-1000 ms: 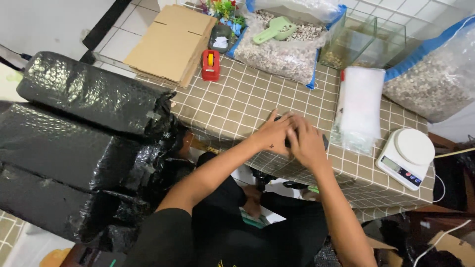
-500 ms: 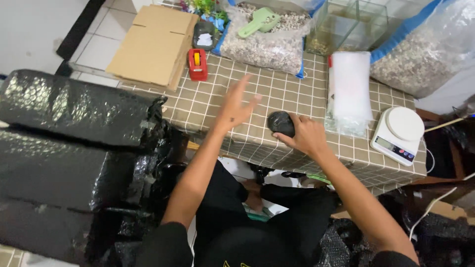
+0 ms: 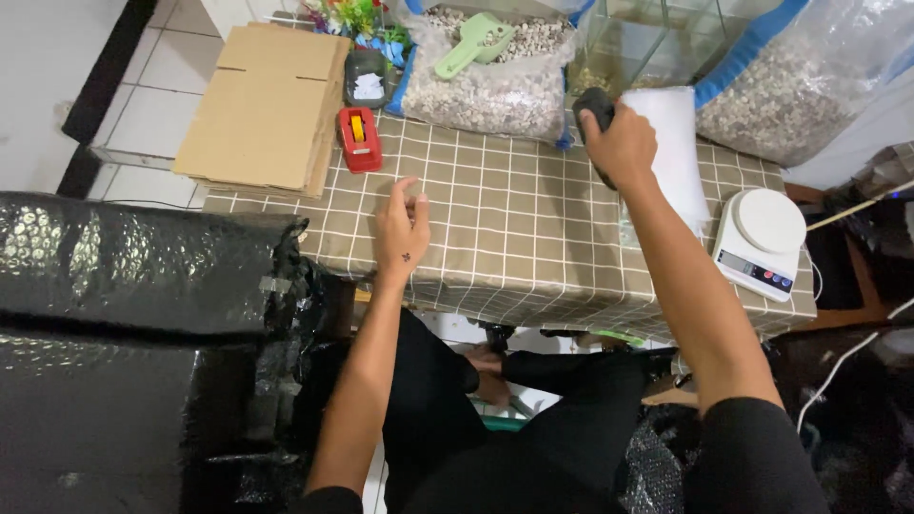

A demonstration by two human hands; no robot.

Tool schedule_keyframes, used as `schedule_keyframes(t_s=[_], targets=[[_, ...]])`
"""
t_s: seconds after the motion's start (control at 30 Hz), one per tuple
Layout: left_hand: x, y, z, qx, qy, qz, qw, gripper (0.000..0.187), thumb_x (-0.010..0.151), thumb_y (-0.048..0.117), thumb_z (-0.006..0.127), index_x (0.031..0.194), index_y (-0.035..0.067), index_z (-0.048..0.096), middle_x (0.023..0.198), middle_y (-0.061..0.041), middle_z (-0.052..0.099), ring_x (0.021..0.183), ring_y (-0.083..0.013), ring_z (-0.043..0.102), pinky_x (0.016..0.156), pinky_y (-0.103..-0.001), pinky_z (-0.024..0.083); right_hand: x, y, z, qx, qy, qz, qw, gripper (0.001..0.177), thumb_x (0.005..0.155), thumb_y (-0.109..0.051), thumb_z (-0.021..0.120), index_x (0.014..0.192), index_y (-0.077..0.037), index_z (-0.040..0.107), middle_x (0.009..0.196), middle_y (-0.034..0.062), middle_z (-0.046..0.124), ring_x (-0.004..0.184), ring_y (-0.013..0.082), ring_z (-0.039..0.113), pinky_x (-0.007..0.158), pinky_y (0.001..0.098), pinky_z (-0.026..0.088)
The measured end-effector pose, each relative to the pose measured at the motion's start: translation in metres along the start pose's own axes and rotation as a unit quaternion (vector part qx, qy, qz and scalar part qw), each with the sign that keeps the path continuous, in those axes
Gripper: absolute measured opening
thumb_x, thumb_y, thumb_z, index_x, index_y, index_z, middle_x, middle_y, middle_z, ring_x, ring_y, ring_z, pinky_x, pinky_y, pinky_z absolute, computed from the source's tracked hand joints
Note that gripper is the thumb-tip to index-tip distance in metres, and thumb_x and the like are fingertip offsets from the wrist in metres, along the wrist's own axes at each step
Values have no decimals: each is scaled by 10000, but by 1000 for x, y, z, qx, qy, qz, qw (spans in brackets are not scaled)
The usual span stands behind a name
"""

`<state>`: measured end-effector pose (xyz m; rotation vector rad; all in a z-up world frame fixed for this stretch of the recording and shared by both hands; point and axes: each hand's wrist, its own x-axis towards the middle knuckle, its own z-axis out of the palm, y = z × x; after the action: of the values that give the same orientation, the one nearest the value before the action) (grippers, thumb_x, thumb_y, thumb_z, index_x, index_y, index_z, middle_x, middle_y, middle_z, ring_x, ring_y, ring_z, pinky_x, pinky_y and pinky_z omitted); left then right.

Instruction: Weighing substrate into plastic bags and packing them into cardboard boxes with bubble wrap.

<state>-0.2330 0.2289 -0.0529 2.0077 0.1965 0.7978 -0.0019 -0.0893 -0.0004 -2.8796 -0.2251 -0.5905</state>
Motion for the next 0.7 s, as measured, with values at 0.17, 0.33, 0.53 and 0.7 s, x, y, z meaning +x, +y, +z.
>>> schedule_keyframes(t_s=[0.17, 0.33, 0.53, 0.7], targets=[[4, -3, -1, 27, 11, 36, 999, 263, 983, 210, 603, 1223, 113, 647, 745, -118, 692, 696, -349, 709, 623, -439, 556, 48, 20, 56, 29, 30, 44, 998, 579, 1036, -593, 628, 1154, -31, 702, 881, 259, 722, 850, 489, 733, 679, 570, 588], [3, -10, 4, 31, 25, 54, 998, 276, 976, 240, 605, 1222, 127, 658, 727, -95, 688, 683, -322, 706, 625, -418, 553, 35, 0, 73, -99, -103, 71, 987, 932, 1063, -620, 592, 1589, 23, 170, 1216, 356, 615, 1133, 533, 626, 871, 642, 514], [3, -6, 0, 87, 9, 70, 994, 291, 973, 290, 621, 1228, 153, 640, 722, -91, 693, 711, -351, 701, 698, -485, 538, -88, -55, -35, -61, 89, -197, 974, 746, 879, -165, 779, 1534, 10, 467, 1423, 266, 556, 1219, 425, 590, 962, 532, 506], [24, 0, 7, 82, 49, 1, 995, 348, 1033, 378, 509, 1230, 119, 630, 789, -160, 703, 776, -411, 706, 719, -514, 523, -171, -22, -39, 238, 30, -220, 946, 396, 941, -29, 697, 1328, 33, 638, 1163, 260, 681, 1078, 454, 657, 956, 505, 505]])
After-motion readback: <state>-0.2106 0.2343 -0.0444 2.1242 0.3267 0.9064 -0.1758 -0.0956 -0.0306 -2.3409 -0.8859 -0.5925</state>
